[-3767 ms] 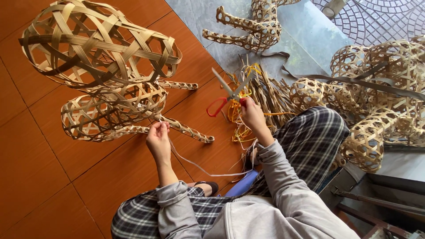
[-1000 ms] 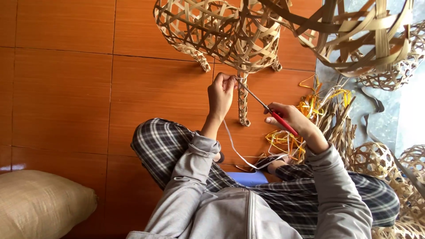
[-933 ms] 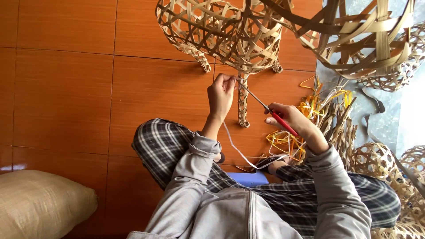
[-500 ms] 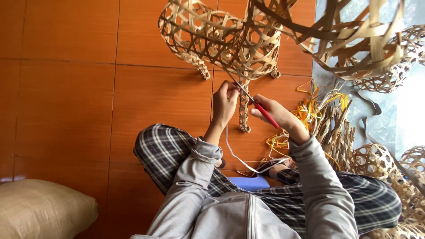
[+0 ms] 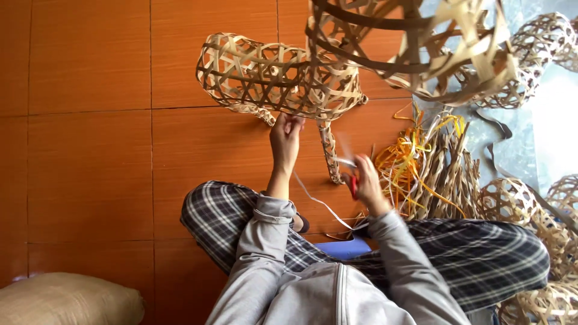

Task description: Weaving bamboo strips to create a decorative deer figure.

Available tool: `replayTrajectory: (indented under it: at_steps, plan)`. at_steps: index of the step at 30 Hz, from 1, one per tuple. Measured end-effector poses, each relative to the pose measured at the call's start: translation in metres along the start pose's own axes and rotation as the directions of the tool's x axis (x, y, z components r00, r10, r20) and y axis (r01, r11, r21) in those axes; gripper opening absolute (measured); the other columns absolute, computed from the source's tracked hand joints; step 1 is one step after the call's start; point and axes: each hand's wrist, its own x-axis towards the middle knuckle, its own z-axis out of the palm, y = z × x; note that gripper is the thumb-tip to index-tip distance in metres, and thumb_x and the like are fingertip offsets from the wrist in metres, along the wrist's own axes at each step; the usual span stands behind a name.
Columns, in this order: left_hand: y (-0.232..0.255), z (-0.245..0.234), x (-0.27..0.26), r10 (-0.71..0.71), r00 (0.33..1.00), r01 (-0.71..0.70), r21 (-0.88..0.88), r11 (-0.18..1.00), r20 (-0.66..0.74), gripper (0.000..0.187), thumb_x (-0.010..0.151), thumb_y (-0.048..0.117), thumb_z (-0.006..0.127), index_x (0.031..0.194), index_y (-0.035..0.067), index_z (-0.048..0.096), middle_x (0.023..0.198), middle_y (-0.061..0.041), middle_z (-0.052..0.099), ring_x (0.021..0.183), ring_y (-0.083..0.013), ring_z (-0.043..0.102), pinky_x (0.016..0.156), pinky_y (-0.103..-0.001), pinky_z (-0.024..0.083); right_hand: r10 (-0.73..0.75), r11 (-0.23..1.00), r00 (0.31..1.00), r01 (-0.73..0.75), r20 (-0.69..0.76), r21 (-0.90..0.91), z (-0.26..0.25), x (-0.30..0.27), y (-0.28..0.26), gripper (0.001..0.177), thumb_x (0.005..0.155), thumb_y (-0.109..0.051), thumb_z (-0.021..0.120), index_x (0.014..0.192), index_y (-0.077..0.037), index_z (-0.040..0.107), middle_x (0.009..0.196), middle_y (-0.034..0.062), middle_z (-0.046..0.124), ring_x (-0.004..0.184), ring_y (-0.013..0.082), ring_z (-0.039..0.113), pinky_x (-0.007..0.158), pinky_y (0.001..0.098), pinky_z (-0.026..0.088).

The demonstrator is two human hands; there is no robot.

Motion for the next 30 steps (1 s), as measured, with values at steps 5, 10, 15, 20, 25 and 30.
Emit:
replayTrajectory:
  at_steps: [5, 10, 15, 20, 25, 30]
  plan:
    - [0.003, -0.004, -0.002, 0.075, 0.997, -0.076, 0.032, 0.997, 0.032, 0.012, 0.099, 0.018, 0.066, 0.091, 0.01, 0.064, 0.084, 0.001, 0.07, 0.078, -0.009, 0.064, 0.073, -0.026, 0.05, 0.596, 0.778, 0.746, -0.628, -0.299, -0.014, 0.107, -0.087, 0.141, 0.043, 0.096, -0.03, 0.072, 0.127, -0.003, 0.058, 0.115, 0.0235, 0.066, 0.103, 0.042, 0.065, 0.091, 0.0494, 0.054]
    - [0.022, -0.018, -0.004, 0.114, 0.983, -0.174, 0.551, 0.816, 0.142, 0.023, 0.096, 0.018, 0.075, 0.078, 0.005, 0.068, 0.07, -0.006, 0.065, 0.061, -0.0177, 0.055, 0.061, -0.033, 0.045, 0.686, 0.667, 0.712, -0.699, -0.153, -0.259, 0.091, -0.071, 0.156, 0.041, 0.09, -0.03, 0.073, 0.119, -0.003, 0.064, 0.106, 0.027, 0.067, 0.095, 0.0439, 0.067, 0.083, 0.0504, 0.054]
    - [0.069, -0.016, -0.028, -0.036, 0.957, -0.078, 0.374, 0.924, 0.289, 0.011, 0.09, 0.016, 0.075, 0.088, 0.005, 0.073, 0.073, -0.001, 0.073, 0.063, -0.0101, 0.067, 0.057, -0.027, 0.05, 0.655, 0.754, 0.752, -0.647, 0.071, -0.11, 0.014, -0.002, 0.044, 0.032, 0.103, -0.032, 0.064, 0.108, -0.002, 0.071, 0.09, 0.0185, 0.071, 0.082, 0.0329, 0.068, 0.076, 0.0428, 0.054]
    - [0.076, -0.003, -0.05, -0.019, 0.778, -0.143, 0.207, 0.968, 0.628, 0.011, 0.098, 0.01, 0.07, 0.09, 0.002, 0.069, 0.078, -0.007, 0.071, 0.072, -0.0116, 0.066, 0.066, -0.028, 0.052, 0.119, 0.696, 0.948, -0.291, 0.294, 0.656, -0.058, 0.033, -0.081, 0.026, 0.104, -0.014, 0.063, 0.124, 0.003, 0.067, 0.107, 0.0037, 0.07, 0.097, 0.0097, 0.062, 0.084, 0.0275, 0.053]
    - [0.133, 0.003, -0.058, 0.143, 0.702, -0.357, 0.17, 0.918, 0.698, 0.008, 0.094, 0.009, 0.072, 0.098, 0.002, 0.07, 0.086, -0.009, 0.072, 0.077, -0.0165, 0.07, 0.07, -0.029, 0.055, 0.295, 0.533, 0.909, -0.412, 0.294, 0.739, -0.065, 0.024, -0.099, 0.022, 0.105, -0.011, 0.063, 0.123, 0.001, 0.067, 0.101, 0.0018, 0.068, 0.087, 0.0081, 0.061, 0.075, 0.0259, 0.051]
    - [0.166, -0.03, -0.033, 0.362, 0.84, -0.516, 0.389, 0.763, 0.404, 0.014, 0.102, 0.013, 0.077, 0.112, 0.006, 0.069, 0.1, -0.007, 0.073, 0.09, -0.0204, 0.07, 0.08, -0.034, 0.055, 0.547, 0.505, 0.824, -0.467, 0.15, 0.726, -0.072, 0.023, -0.068, 0.018, 0.11, -0.012, 0.061, 0.12, -0.001, 0.072, 0.082, -0.0016, 0.061, 0.063, 0.0077, 0.049, 0.053, 0.024, 0.036]
